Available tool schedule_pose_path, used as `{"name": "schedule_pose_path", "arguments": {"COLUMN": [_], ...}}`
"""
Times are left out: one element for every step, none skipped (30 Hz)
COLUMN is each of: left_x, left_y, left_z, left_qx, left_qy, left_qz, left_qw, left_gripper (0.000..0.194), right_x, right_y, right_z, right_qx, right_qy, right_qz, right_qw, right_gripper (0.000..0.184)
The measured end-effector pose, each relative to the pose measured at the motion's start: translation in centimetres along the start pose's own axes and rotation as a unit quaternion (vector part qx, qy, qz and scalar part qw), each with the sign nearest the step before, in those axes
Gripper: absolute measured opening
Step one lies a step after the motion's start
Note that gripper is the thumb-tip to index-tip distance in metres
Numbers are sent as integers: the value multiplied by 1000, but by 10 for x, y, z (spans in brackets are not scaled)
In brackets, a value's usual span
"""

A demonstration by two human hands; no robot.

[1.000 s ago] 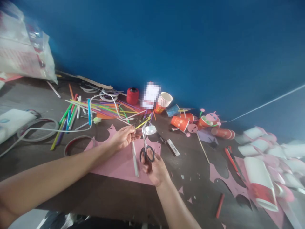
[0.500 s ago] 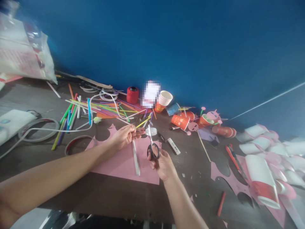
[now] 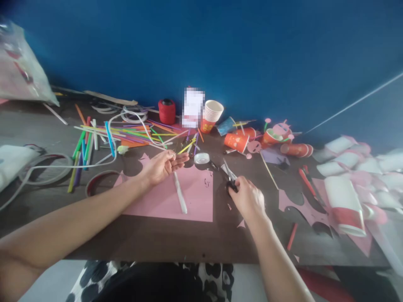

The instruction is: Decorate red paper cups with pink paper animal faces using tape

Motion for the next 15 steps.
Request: {"name": "schedule_pose_path", "arguments": {"left_x": [0, 1, 1, 2, 2, 2, 1, 0, 0, 0, 0, 0, 0, -1, -2], "left_y": [0, -1, -1, -1, -1, -1, -1, -1, 0, 0, 1, 1, 1, 1, 2], "left_z": [0, 1, 1, 2, 2, 2, 2, 3, 2, 3, 3, 3, 4, 4, 4], "left_qx": [0, 2, 5, 8, 9, 9, 11, 12, 9, 10, 10, 10, 11, 11, 11], "left_qy": [2, 4, 8, 12, 16, 23, 30, 39, 46, 48, 48, 47, 44, 41, 38], "left_qz": [0, -1, -2, -4, -5, -7, -5, -4, -6, -8, -13, -15, -16, -14, -10], "left_qw": [1000, 1000, 1000, 1000, 1000, 1000, 999, 999, 999, 999, 999, 999, 999, 999, 999], "left_gripper": [14, 14, 14, 15, 15, 15, 15, 15, 15, 15, 14, 14, 14, 14, 14], "right_x": [3, 5, 6, 4, 0, -7, -16, -23, -26, -22, -16, -13, -13, -16, -23], "right_y": [3, 6, 8, 9, 10, 11, 11, 10, 7, 4, 2, 2, 5, 13, 24], "right_z": [2, 1, -1, -7, -16, -29, -45, -62, -81, -102, -121, -132, -136, -132, -119], "right_qx": [-12, -27, -43, -60, -80, -98, -120, -140, -165, -199, -232, -249, -256, -247, -222], "right_qy": [-13, -19, -18, -10, 4, 22, 51, 89, 132, 170, 201, 221, 235, 247, 261], "right_qz": [-32, -68, -101, -124, -131, -115, -84, -48, -29, -40, -63, -70, -61, -31, 14], "right_qw": [999, 997, 994, 990, 988, 988, 988, 985, 977, 964, 950, 940, 936, 936, 939], "right_gripper": [17, 16, 14, 13, 11, 9, 9, 12, 15, 19, 21, 22, 24, 24, 24]}}
Point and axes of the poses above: each hand's wrist, its own y-axis towards the middle knuckle, its own x-axis out of the palm, z = x × y, the point moved 9 cm from there along y, towards the middle knuckle, and after that the axes turned 6 degrees about -x, right-handed, at the moved point
